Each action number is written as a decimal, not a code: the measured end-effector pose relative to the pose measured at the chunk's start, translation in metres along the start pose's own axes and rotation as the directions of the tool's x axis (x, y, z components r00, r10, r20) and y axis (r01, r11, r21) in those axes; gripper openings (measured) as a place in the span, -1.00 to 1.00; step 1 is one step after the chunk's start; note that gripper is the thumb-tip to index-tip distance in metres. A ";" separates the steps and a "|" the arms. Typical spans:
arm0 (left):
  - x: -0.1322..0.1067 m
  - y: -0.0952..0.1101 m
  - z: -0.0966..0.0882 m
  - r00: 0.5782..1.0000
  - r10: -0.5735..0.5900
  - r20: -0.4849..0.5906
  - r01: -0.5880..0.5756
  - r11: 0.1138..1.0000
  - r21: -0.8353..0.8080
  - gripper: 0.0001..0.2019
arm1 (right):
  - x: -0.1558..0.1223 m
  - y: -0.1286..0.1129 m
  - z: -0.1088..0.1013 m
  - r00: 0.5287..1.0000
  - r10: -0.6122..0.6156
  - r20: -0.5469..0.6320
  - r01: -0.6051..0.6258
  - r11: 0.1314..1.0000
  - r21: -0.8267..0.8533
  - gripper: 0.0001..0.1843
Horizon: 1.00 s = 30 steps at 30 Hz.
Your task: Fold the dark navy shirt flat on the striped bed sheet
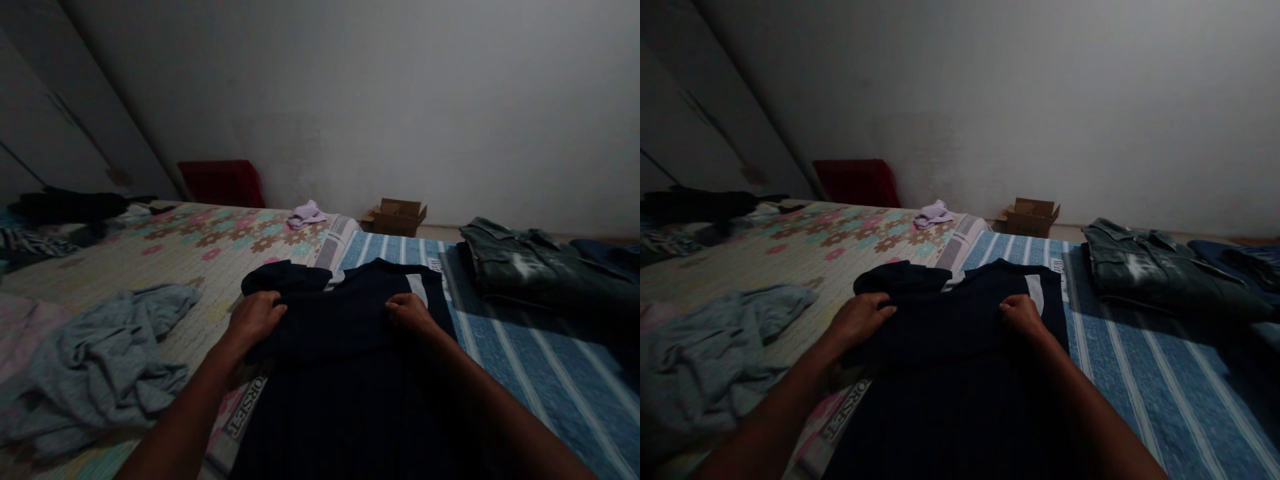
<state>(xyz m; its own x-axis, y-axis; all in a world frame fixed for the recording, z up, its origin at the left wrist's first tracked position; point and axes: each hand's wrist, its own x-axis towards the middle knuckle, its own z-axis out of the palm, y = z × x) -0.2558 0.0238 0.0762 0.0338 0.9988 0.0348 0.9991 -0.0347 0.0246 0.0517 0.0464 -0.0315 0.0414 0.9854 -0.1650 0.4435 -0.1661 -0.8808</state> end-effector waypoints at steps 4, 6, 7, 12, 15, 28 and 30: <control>0.005 0.013 -0.038 0.988 0.105 -0.111 -0.112 0.992 -0.052 -0.78 | 0.012 0.001 0.001 0.991 0.117 0.072 -0.125 0.983 0.132 -0.87; 0.005 0.022 -0.055 0.978 0.152 -0.141 -0.166 0.982 -0.094 -0.78 | 0.016 -0.002 0.001 0.982 0.161 0.097 -0.178 0.963 0.201 -0.88; 0.004 0.027 -0.063 0.972 0.177 -0.152 -0.195 0.974 -0.114 -0.77 | 0.018 -0.003 0.001 0.978 0.183 0.103 -0.203 0.950 0.238 -0.86; -0.010 0.053 -0.085 0.942 0.290 -0.171 -0.316 0.936 -0.154 -0.78 | 0.026 -0.008 -0.002 0.959 0.261 0.112 -0.284 0.864 0.416 -0.75; -0.024 0.067 -0.085 0.911 0.382 -0.156 -0.403 0.905 -0.138 -0.80 | 0.031 -0.008 -0.005 0.957 0.269 0.106 -0.285 0.816 0.503 -0.72; -0.070 0.088 -0.048 0.787 0.612 -0.081 -0.617 0.780 -0.105 -0.80 | 0.014 -0.006 -0.020 0.963 0.181 -0.200 -0.042 0.832 0.554 -0.86; -0.067 0.089 -0.048 0.803 0.589 -0.092 -0.596 0.793 -0.125 -0.79 | -0.004 0.000 -0.021 0.974 0.138 -0.179 -0.036 0.877 0.479 -0.92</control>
<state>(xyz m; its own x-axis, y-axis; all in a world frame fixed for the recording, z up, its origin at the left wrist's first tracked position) -0.1702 -0.0481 0.1241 0.6132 0.7784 0.1341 0.7690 -0.6271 0.1236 0.0705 0.0431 -0.0215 0.2619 0.9436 -0.2027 -0.0415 -0.1989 -0.9791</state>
